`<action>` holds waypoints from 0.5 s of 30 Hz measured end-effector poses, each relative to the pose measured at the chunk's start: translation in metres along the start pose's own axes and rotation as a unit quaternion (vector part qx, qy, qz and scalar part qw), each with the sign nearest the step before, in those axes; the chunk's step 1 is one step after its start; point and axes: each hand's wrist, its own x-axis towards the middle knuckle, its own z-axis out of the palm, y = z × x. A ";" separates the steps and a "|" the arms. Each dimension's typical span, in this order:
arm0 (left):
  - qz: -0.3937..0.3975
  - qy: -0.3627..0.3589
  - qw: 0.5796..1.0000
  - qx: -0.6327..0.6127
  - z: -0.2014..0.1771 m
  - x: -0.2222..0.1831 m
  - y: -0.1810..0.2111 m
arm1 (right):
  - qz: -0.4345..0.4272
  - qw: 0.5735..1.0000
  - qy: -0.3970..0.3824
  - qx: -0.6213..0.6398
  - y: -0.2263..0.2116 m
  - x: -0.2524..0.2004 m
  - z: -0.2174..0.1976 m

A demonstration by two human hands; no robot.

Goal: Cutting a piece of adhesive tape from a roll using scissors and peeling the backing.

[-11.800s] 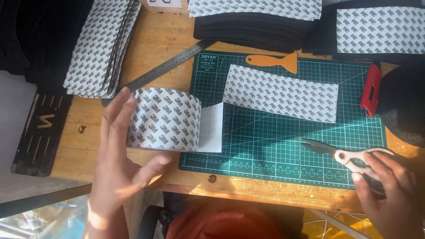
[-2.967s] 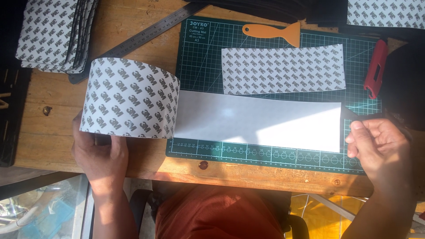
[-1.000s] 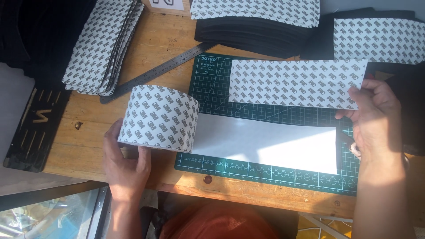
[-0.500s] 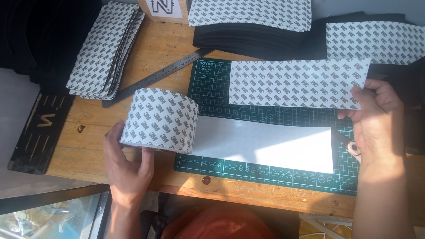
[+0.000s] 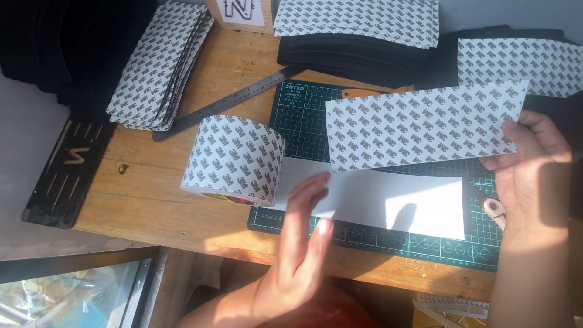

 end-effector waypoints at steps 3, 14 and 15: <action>-0.211 0.024 0.975 -0.065 0.020 0.035 0.002 | 0.015 1.000 0.014 0.012 -0.004 -0.001 0.001; -0.338 0.198 0.858 -0.331 0.049 0.100 -0.052 | -0.023 0.999 0.020 -0.022 0.005 0.039 0.001; -0.298 0.192 0.874 -0.333 0.051 0.101 -0.060 | -0.076 0.995 0.003 -0.070 0.001 0.040 0.000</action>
